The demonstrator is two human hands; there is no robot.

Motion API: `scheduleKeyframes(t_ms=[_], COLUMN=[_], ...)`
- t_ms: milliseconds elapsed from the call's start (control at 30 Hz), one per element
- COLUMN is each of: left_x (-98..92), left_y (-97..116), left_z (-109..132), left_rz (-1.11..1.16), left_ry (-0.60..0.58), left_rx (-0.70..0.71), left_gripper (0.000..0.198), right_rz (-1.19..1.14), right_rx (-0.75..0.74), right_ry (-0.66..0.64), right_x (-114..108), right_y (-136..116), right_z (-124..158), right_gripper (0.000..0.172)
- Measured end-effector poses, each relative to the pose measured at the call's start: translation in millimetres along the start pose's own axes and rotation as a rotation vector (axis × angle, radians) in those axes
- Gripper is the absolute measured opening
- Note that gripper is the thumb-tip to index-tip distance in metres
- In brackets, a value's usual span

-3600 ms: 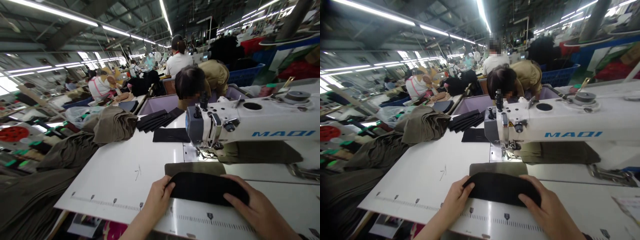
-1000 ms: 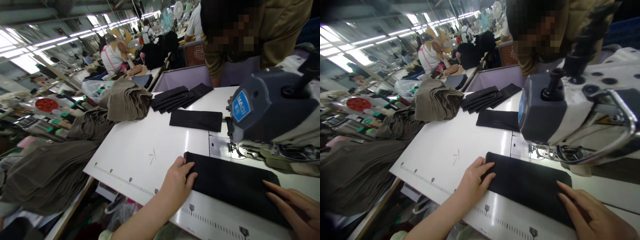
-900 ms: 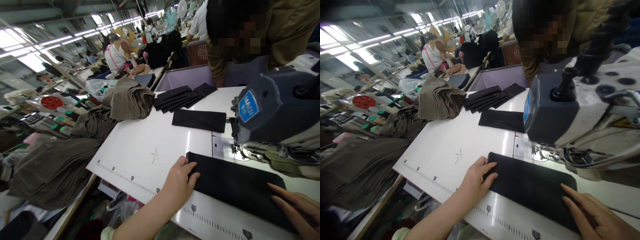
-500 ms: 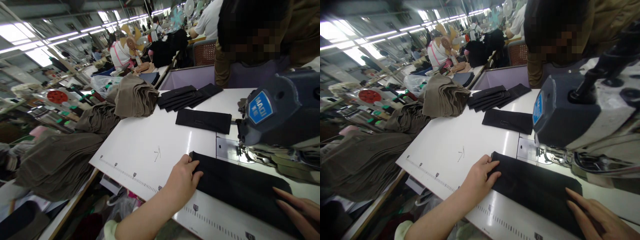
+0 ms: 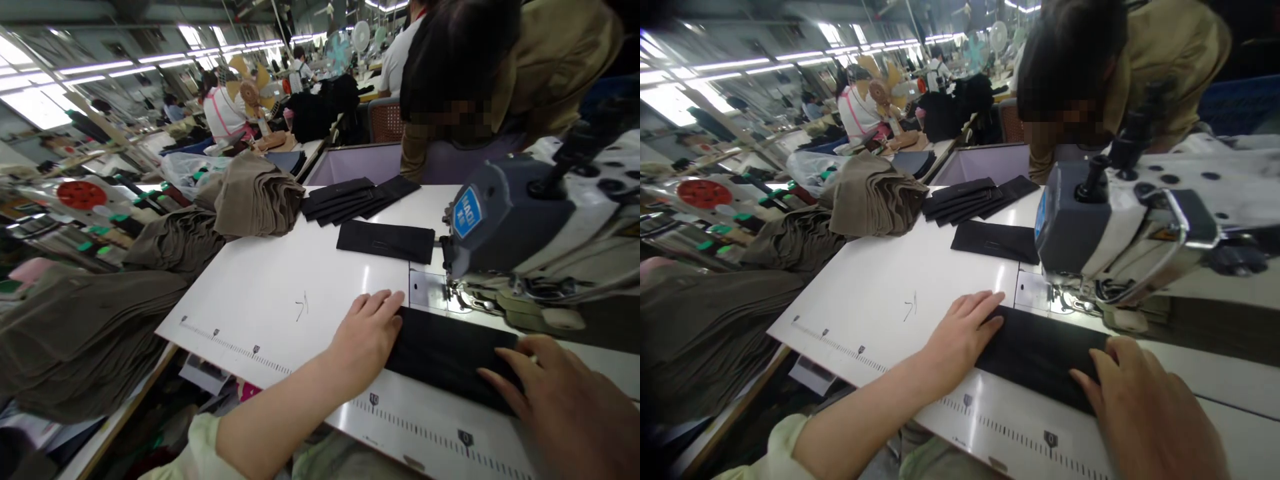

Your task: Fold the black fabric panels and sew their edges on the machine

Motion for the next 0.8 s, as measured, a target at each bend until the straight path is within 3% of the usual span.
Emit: scheduleKeyframes(t_ms=[100, 233, 333, 467, 700, 800], left_x=[10.6, 11.9, 15.6, 26.6, 35.8, 40.5], left_y=[11.5, 18.7, 27.5, 32.5, 14.7, 13.5], left_z=[-9.2, -20.9, -26.4, -22.5, -8.9, -8.6], left_rz=[0.063, 0.034, -0.021, -0.053, 0.052, 0.083], left_ry=[-0.147, -0.192, -0.195, -0.198, -0.144, -0.164], left_rx=[0.130, 0.042, 0.006, 0.030, -0.150, -0.161], left_gripper=[0.022, 0.030, 0.050, 0.049, 0.073, 0.077], right_rz=[0.041, -0.018, 0.017, 0.010, 0.120, 0.163], right_rx=[-0.265, -0.494, -0.520, -0.545, -0.545, -0.532], right_ry=[0.034, -0.002, 0.027, 0.069, 0.082, 0.076], right_x=[-0.9, -1.5, -7.6, -4.9, 17.4, 18.1], right_y=[-36.9, -69.0, -82.3, -86.3, -74.5, -75.3], right_z=[0.8, 3.1, 0.0, 4.6, 14.9, 13.2], right_gripper=[0.037, 0.043, 0.034, 0.045, 0.049, 0.049])
Point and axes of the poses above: each hand's wrist, its own z-axis away from the middle knuckle, its own x-axis out of the palm, y = z × x, the point moved 8 cm from there along -z, towards the middle knuckle, and after that the axes turned 13 degrees about x, right-handed, at the moved point
